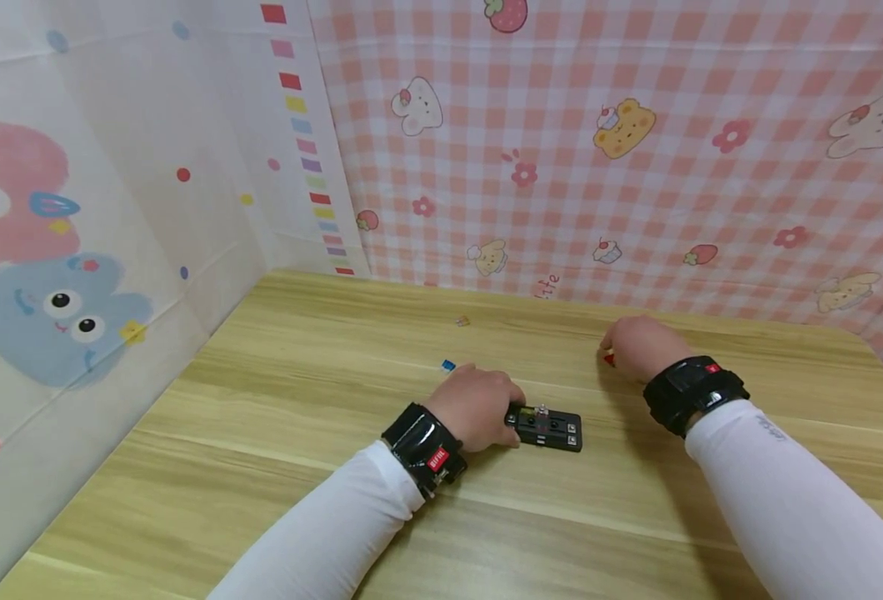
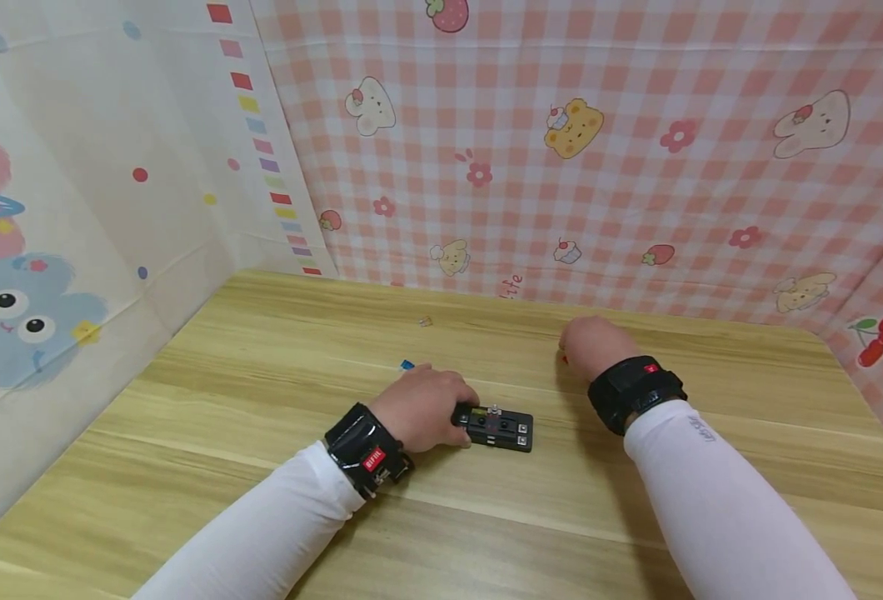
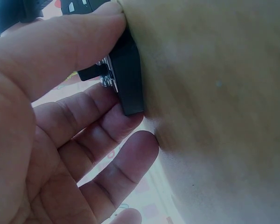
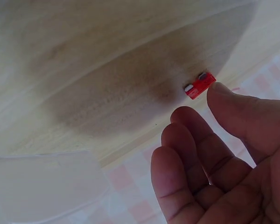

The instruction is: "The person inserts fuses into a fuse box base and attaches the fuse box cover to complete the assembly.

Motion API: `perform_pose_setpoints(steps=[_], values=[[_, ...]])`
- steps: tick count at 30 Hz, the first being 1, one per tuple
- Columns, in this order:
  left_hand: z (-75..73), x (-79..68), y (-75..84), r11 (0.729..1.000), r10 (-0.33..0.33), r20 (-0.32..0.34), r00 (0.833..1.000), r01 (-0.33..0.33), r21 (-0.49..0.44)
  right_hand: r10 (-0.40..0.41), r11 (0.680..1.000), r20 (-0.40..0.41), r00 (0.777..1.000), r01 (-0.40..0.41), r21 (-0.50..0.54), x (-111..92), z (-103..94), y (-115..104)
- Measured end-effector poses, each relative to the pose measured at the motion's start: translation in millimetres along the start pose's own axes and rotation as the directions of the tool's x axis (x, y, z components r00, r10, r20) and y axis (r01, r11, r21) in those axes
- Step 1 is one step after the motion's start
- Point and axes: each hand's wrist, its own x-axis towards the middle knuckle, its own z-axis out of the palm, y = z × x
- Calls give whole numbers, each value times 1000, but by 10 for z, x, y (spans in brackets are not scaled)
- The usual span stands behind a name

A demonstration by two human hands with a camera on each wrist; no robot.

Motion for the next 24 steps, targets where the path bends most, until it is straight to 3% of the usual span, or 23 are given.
perform_pose_setpoints(steps=[12, 24], values=[[3, 10, 7, 1000, -1, -1, 1000, 1, -5, -87, 995, -21, 996, 86, -58, 29, 25, -3], [-2, 8, 3, 1000, -5, 3, 1000, 5, -12, -38, 999, -44, 998, 36, -37, 21, 34, -26]])
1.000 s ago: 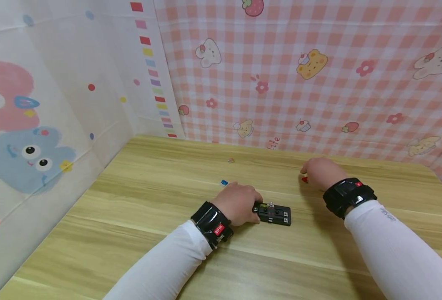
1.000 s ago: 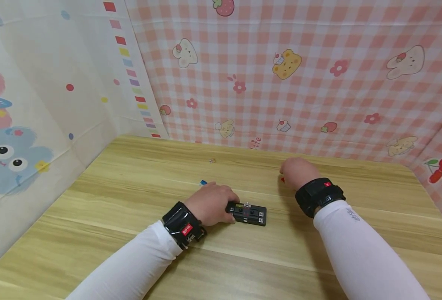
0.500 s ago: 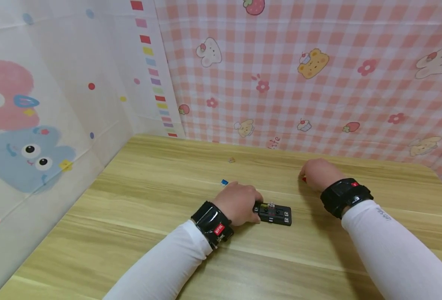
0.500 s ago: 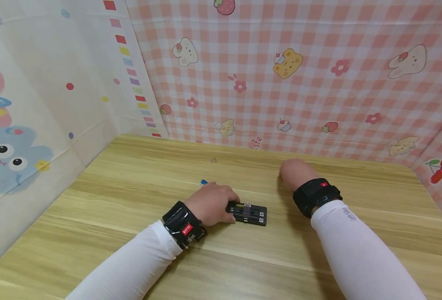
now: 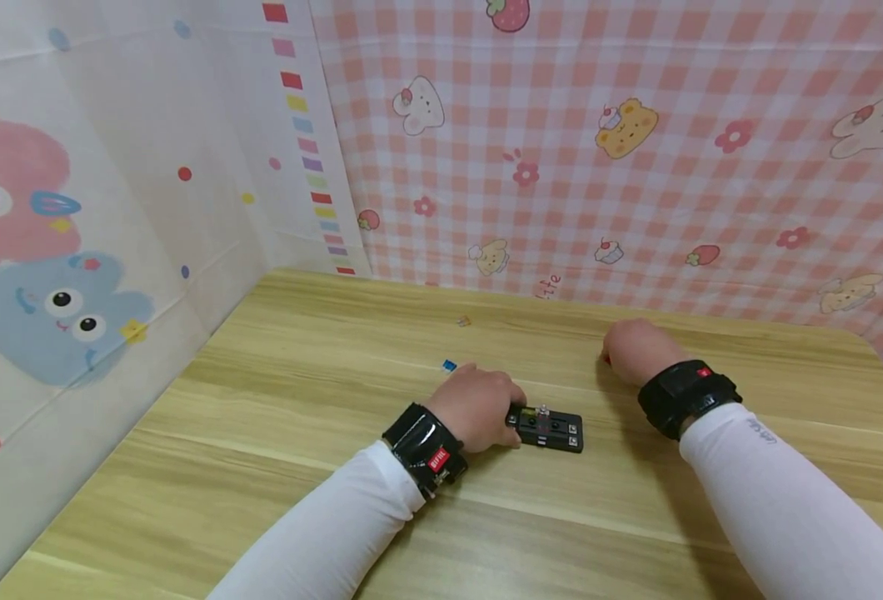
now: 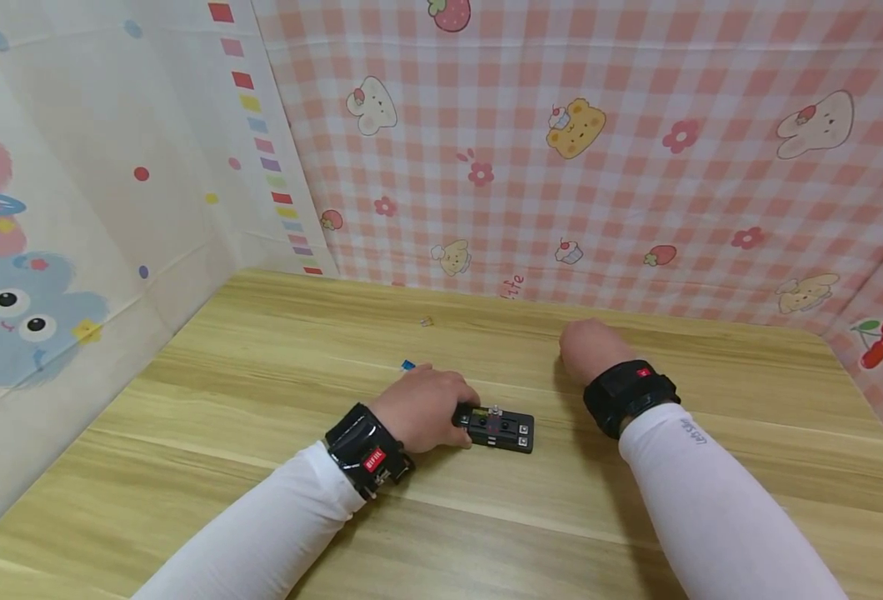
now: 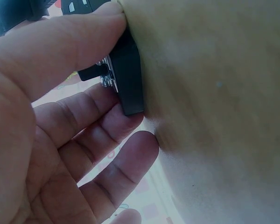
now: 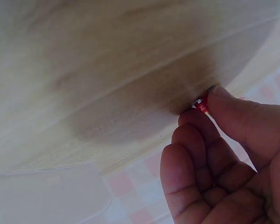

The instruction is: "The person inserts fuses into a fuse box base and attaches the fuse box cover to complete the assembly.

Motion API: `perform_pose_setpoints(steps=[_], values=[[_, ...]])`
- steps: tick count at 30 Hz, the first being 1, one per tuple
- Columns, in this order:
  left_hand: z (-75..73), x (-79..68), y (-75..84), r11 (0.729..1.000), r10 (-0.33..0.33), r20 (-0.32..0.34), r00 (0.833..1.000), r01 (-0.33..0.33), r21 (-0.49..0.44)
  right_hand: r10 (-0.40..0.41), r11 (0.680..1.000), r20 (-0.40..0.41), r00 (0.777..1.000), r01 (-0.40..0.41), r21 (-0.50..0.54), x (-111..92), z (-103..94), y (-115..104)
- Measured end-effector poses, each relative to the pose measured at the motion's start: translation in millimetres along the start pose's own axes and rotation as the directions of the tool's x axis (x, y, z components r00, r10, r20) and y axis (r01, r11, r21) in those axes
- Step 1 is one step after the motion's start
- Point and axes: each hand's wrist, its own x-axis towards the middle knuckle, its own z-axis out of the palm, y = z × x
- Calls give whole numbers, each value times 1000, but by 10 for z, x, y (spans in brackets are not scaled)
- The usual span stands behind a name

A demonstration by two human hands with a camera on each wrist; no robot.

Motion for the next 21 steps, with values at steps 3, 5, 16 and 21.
perform_pose_setpoints(steps=[3, 5, 16, 21], values=[[1, 0, 0, 1000, 3, -1, 1000, -3, -1, 8, 1000, -12, 1000, -8, 6, 6, 23, 10], [3, 1, 0, 1000, 7, -3, 1000, -7, 0, 6, 1000, -24, 1000, -6, 3, 11, 41, 21], [6, 5, 1, 1000, 5, -7, 1000, -5, 7, 9, 1000, -32, 999, -9, -5, -6, 35, 25], [1, -2, 1, 1000, 9, -2, 1000, -9, 17, 37, 999, -45, 998, -36, 10, -23, 26, 16]])
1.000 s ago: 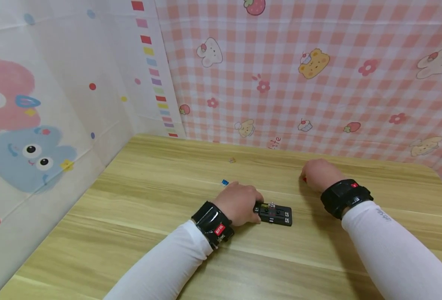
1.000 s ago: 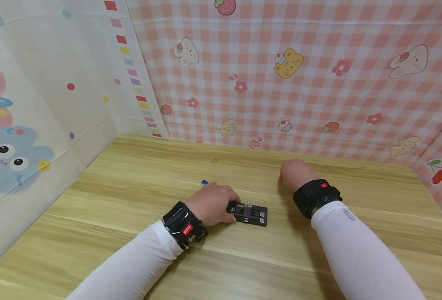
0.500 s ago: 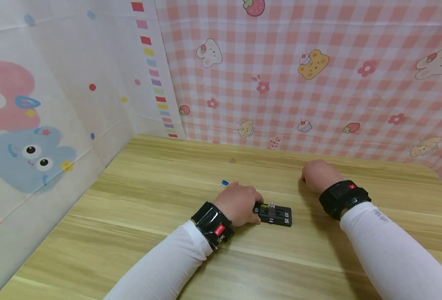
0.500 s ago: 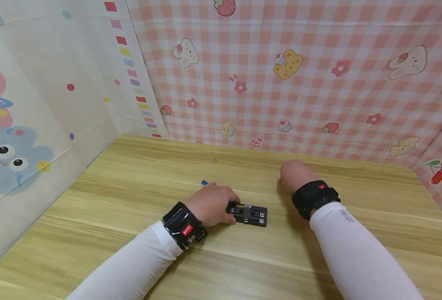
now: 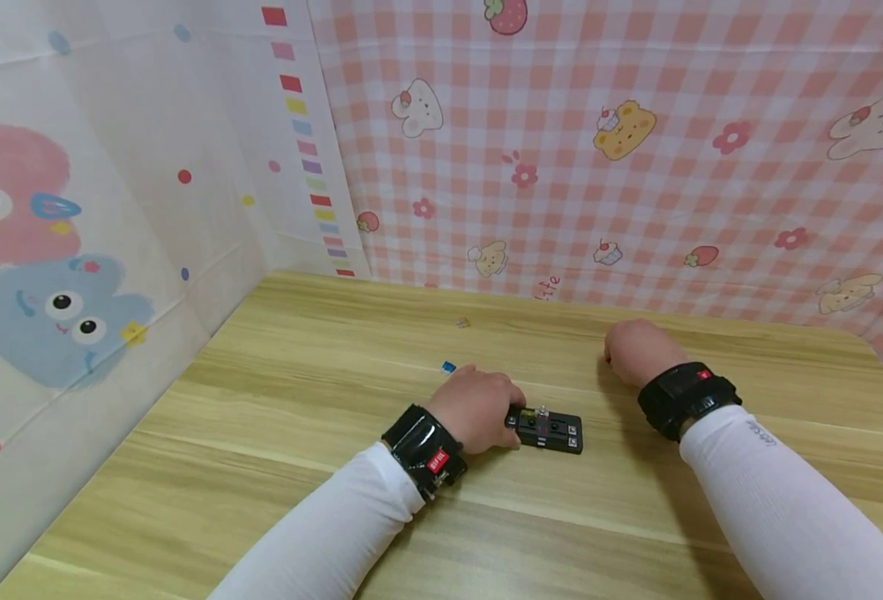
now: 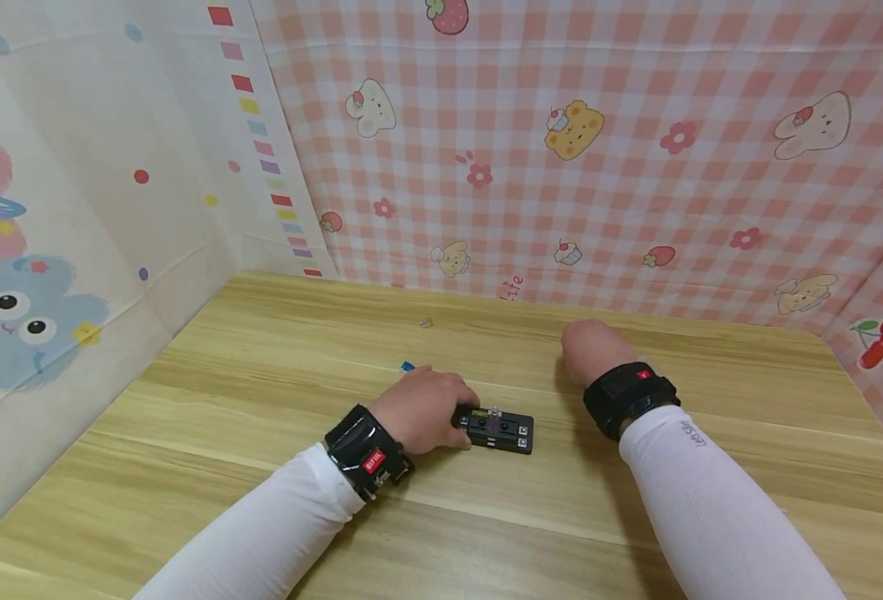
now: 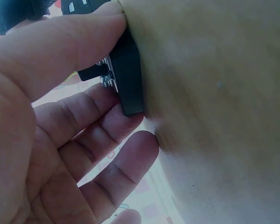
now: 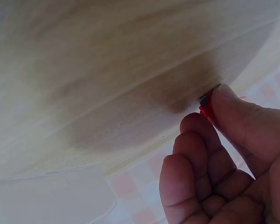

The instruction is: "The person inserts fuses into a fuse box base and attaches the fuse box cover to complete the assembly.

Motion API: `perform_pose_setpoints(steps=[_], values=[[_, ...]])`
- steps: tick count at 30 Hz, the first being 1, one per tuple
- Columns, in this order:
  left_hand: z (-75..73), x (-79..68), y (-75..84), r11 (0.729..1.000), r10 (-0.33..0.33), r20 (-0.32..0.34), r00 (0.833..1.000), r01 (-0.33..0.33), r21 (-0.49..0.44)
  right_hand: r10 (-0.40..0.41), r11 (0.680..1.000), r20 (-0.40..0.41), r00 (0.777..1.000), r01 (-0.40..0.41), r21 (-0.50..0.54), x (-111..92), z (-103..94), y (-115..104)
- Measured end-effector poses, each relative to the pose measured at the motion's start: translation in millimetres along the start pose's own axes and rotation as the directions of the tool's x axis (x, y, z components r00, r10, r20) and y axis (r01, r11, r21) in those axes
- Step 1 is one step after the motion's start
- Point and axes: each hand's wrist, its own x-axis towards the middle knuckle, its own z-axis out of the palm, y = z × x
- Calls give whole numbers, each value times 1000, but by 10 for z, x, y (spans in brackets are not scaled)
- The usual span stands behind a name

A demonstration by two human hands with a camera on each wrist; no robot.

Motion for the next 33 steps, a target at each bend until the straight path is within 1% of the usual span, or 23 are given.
perform_pose_setpoints(steps=[8, 13, 17, 26, 33], values=[[-1, -2, 2, 1000, 0, 4, 1000, 0, 2, 3, 1000, -17, 1000, -3, 14, -25, -19, 28], [-1, 3, -1, 1000, -3, 3, 1000, 3, -4, 11, 999, -10, 1000, -10, 53, -43, -33, 35], [-1, -1, 8, 1000, -10, 4, 1000, 10, -9, 18, 998, -21, 1000, -17, 68, -64, -43, 21], [-7, -6, 7, 1000, -12, 7, 1000, 12, -8, 63, 994, -4, 998, -63, 86, -99, -49, -14], [-11, -10, 22, 1000, -11, 4, 1000, 11, -12, 37, 993, -60, 997, -30, 110, -158, -62, -38]])
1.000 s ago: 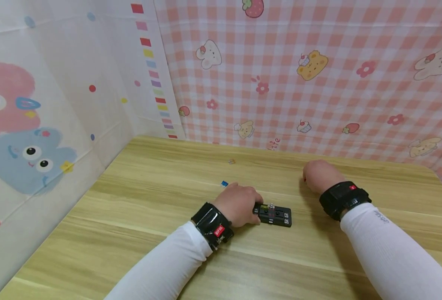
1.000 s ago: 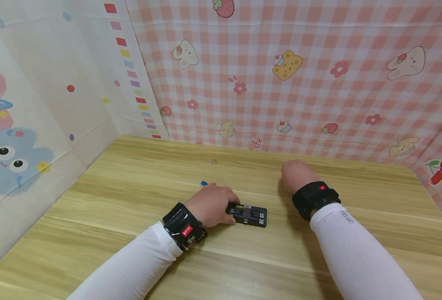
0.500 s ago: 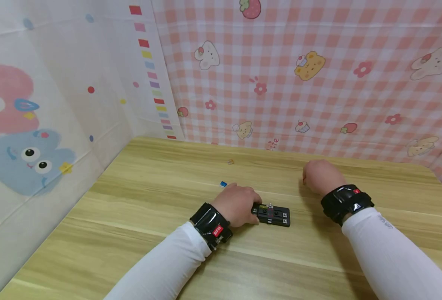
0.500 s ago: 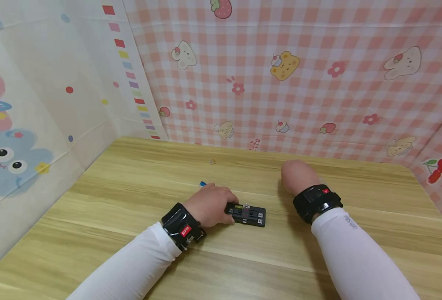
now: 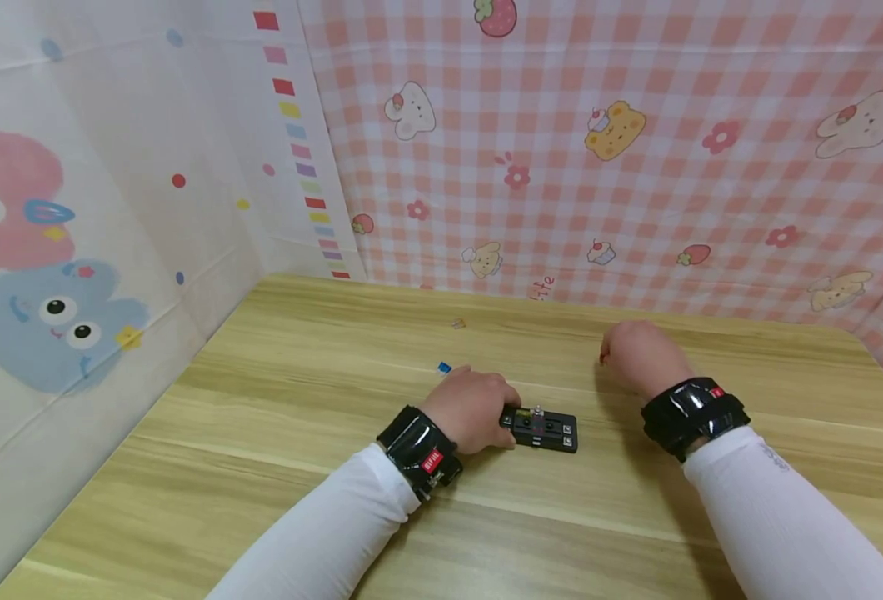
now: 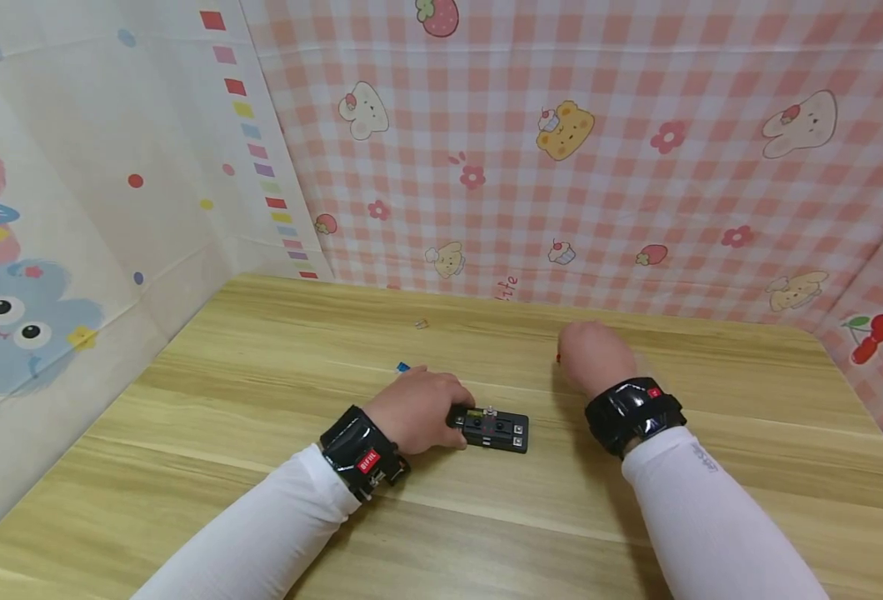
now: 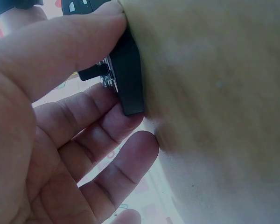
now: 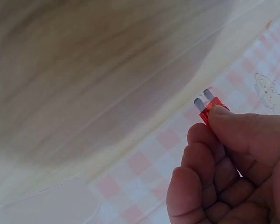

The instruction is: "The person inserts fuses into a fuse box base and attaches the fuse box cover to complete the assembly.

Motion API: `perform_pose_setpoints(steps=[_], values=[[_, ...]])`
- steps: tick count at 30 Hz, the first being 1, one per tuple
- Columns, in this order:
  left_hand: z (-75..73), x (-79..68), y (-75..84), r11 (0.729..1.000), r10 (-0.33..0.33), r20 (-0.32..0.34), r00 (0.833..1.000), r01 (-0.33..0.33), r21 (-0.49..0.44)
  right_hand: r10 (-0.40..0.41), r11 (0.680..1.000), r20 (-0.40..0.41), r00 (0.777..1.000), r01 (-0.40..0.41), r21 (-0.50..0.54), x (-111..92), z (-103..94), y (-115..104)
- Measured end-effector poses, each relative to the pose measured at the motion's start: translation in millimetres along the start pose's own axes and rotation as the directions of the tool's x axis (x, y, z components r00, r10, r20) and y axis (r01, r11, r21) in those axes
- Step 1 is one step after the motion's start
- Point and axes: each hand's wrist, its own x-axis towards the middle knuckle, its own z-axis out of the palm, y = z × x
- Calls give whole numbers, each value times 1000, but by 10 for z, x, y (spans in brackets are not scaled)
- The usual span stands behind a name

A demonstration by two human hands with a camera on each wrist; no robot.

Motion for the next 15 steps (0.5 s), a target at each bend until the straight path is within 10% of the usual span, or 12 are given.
perform_pose_setpoints(steps=[15], values=[[10, 8, -9, 1000, 4, -2, 1000, -4, -2, 48, 995, -19, 999, -46, 87, -76, -10, -109]])
